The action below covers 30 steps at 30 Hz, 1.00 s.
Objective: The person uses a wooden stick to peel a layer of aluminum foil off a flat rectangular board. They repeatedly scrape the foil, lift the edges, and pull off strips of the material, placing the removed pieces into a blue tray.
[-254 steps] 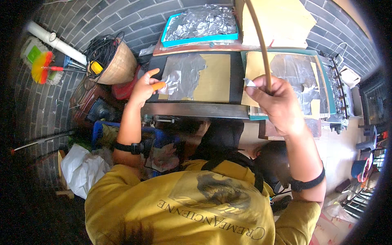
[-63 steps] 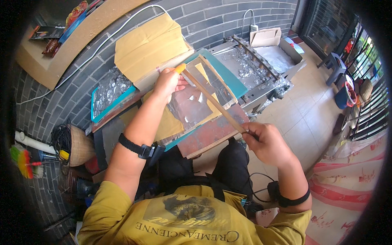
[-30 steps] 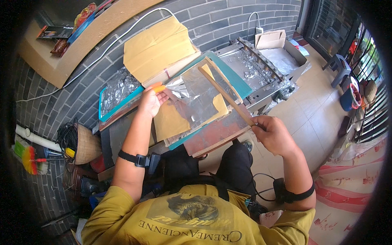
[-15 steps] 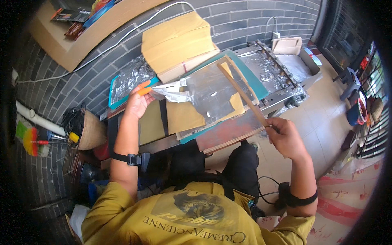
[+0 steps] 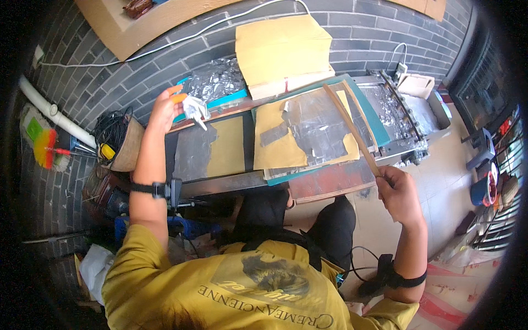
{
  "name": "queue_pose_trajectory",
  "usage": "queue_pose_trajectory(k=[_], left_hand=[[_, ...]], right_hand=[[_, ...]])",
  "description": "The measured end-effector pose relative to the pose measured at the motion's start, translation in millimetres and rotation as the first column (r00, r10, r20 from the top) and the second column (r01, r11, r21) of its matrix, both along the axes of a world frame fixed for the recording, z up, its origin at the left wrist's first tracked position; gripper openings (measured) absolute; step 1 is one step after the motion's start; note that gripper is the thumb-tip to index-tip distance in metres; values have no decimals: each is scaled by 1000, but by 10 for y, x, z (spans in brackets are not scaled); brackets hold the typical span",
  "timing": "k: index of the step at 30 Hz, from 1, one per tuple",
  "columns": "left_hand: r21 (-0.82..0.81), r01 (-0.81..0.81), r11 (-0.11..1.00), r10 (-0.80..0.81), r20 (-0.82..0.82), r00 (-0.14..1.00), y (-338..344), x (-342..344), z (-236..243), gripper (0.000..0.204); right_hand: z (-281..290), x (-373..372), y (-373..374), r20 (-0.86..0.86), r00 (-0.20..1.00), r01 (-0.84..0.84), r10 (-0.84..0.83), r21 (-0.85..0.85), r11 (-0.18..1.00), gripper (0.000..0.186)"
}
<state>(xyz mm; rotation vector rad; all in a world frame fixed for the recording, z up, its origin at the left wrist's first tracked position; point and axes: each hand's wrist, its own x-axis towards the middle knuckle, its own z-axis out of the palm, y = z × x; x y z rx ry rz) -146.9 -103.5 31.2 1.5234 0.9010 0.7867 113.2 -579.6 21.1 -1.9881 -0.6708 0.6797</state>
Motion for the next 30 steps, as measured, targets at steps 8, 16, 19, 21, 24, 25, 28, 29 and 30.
queue_pose_trajectory(k=[8,16,19,21,24,25,28,29,30], left_hand=[[142,-229,963,209,142,968,779,544,192,49],[296,-243,924,206,151,967,1103,1020,133,70],[343,-123,931,169,-108,980,818,1249,143,77],[366,81,927,44,-319,947,652,1275,8,72],[377,292,879,-124,-410,904,77,1234,16,56],[384,303,872,-141,-396,907,-167,1182,13,54],[301,369,879,-251,-366,896,-730,1053,-122,50],[330,397,856,-289,-331,898,-881,1046,-204,50],[340,408,847,-283,-362,888,-944,1077,-359,47]], right_hand=[[49,-68,31,48,999,20,-19,-30,999,19],[77,-81,56,112,994,-8,12,-35,999,16],[199,-134,50,116,993,-6,14,-75,997,17],[249,-142,-35,111,994,-7,18,-93,996,18],[412,-75,-226,194,980,-16,40,-124,992,17],[457,-49,-278,192,981,1,17,-93,996,18],[670,-88,-240,148,988,50,-31,-126,991,17],[615,-97,-285,133,991,37,-25,-92,995,17],[513,-97,-316,119,993,24,-17,-59,998,17]])
